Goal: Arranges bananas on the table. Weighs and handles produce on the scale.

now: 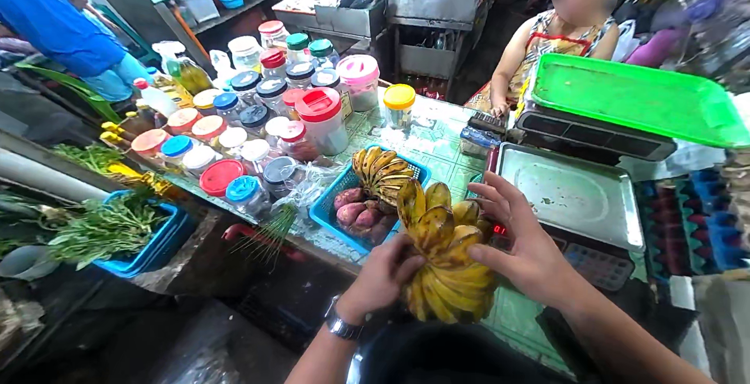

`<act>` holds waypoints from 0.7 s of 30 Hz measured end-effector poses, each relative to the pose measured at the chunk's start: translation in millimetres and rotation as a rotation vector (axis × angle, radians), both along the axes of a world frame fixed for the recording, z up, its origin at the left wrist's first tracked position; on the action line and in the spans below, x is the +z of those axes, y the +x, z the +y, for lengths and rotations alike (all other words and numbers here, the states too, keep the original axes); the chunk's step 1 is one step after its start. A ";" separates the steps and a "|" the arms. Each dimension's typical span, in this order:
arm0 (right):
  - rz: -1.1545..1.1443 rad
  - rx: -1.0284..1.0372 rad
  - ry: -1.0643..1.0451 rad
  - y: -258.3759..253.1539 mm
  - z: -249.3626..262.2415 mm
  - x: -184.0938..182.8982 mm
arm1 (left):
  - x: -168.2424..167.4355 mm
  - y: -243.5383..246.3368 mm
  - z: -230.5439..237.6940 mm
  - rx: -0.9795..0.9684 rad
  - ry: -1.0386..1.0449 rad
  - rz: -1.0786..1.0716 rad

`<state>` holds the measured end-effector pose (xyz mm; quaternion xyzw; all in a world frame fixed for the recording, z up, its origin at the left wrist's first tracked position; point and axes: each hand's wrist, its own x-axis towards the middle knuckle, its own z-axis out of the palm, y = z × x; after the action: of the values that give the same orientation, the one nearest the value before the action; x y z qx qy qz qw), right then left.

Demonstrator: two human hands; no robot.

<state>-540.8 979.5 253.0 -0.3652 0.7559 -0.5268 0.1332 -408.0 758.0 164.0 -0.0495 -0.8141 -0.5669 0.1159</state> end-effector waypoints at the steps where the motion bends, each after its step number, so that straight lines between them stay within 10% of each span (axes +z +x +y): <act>1: -0.014 -0.004 -0.009 -0.6 0.4 -2.6 | -0.4 -2.1 1.0 -0.007 -0.025 -0.017; 11: -0.154 -0.021 0.265 -32.4 11.4 4.8 | -2.2 -36.7 12.1 -0.142 -0.193 -0.076; 21: -0.393 -0.243 0.460 -98.9 -28.9 -74.0 | -41.8 -97.0 16.4 -0.055 -0.353 -0.449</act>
<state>-639.8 950.7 179.0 -0.1240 0.8531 -0.4144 0.2916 -505.0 774.4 122.2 0.0357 -0.9039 -0.4160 -0.0934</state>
